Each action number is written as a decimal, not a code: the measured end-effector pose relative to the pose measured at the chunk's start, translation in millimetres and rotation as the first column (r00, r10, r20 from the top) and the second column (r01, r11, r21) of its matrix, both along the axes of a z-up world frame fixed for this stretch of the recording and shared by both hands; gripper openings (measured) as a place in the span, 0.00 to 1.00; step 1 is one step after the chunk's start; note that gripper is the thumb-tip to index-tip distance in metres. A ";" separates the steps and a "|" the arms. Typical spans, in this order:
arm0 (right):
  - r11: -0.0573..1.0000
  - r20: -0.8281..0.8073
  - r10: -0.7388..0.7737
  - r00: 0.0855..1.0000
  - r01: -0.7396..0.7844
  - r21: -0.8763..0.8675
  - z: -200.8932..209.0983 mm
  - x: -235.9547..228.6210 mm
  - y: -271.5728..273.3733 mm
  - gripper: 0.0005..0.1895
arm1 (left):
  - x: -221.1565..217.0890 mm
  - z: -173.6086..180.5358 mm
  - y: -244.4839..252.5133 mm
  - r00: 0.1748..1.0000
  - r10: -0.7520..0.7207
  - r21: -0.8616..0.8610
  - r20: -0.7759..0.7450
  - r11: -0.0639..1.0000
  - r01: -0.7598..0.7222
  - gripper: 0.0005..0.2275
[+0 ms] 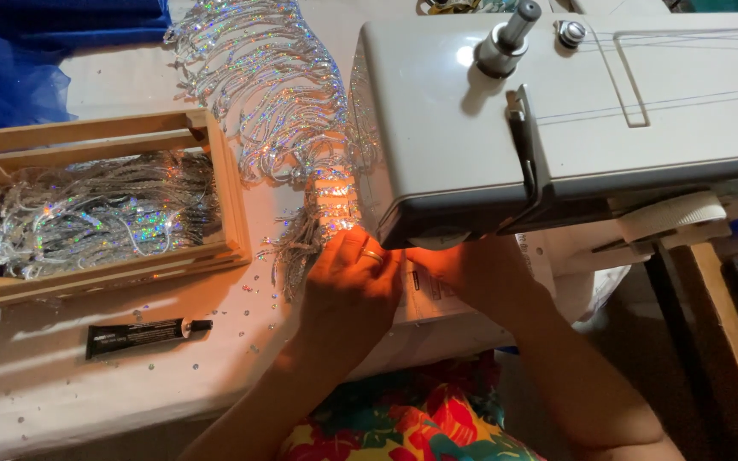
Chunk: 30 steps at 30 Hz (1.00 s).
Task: Applying glue to decorative sequin strips and attaching them to a project, interspersed with using a sewing machine.
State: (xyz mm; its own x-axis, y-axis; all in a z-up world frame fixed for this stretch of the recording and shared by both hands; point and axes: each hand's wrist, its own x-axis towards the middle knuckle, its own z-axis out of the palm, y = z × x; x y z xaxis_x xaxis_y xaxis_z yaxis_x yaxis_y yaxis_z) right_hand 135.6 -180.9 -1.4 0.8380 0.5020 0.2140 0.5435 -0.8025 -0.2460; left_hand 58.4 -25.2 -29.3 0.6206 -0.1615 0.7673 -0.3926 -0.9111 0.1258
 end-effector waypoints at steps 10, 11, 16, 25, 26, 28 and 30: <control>0.999 -0.106 -0.050 0.993 0.049 -0.014 15.3 -0.7 12.2 0.17 | 1.2 -1.1 -0.1 1.000 0.012 -0.016 0.008 1.000 -0.012 0.10; 0.998 -0.124 -0.058 0.991 0.056 -0.018 15.5 -0.9 12.7 0.16 | 1.1 -0.5 0.4 1.000 0.001 -0.014 0.000 1.000 -0.001 0.11; 0.994 -0.056 -0.027 0.998 0.021 -0.108 10.5 -1.3 9.3 0.16 | 1.8 -1.2 0.9 1.000 -0.010 -0.015 0.001 1.000 0.010 0.11; 0.980 0.042 0.127 0.991 -0.118 -0.159 -2.7 3.2 3.0 0.10 | 0.5 -10.3 -1.3 0.999 -0.007 -0.011 -0.037 1.000 0.006 0.10; 0.982 0.034 0.132 0.991 -0.126 -0.143 -3.9 3.8 1.6 0.10 | 0.5 -11.1 -1.1 0.999 -0.002 -0.006 -0.033 1.000 0.002 0.10; 0.982 0.024 0.140 0.990 -0.136 -0.128 -6.6 4.7 -0.4 0.09 | 0.2 -12.4 -0.5 1.000 0.005 -0.001 -0.031 1.000 -0.005 0.10; 0.984 0.005 0.154 0.988 -0.152 -0.096 -9.7 4.9 -2.4 0.08 | -0.5 -12.9 -0.4 0.999 -0.005 -0.013 -0.034 1.000 0.005 0.09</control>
State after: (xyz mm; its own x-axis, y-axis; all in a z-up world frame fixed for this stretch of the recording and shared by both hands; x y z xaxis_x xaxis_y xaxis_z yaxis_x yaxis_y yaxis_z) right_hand 140.5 -183.3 -11.0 0.7473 0.6426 0.1690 0.6642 -0.7290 -0.1653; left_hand 57.9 -25.6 -42.2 0.6459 -0.1554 0.7474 -0.3926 -0.9073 0.1506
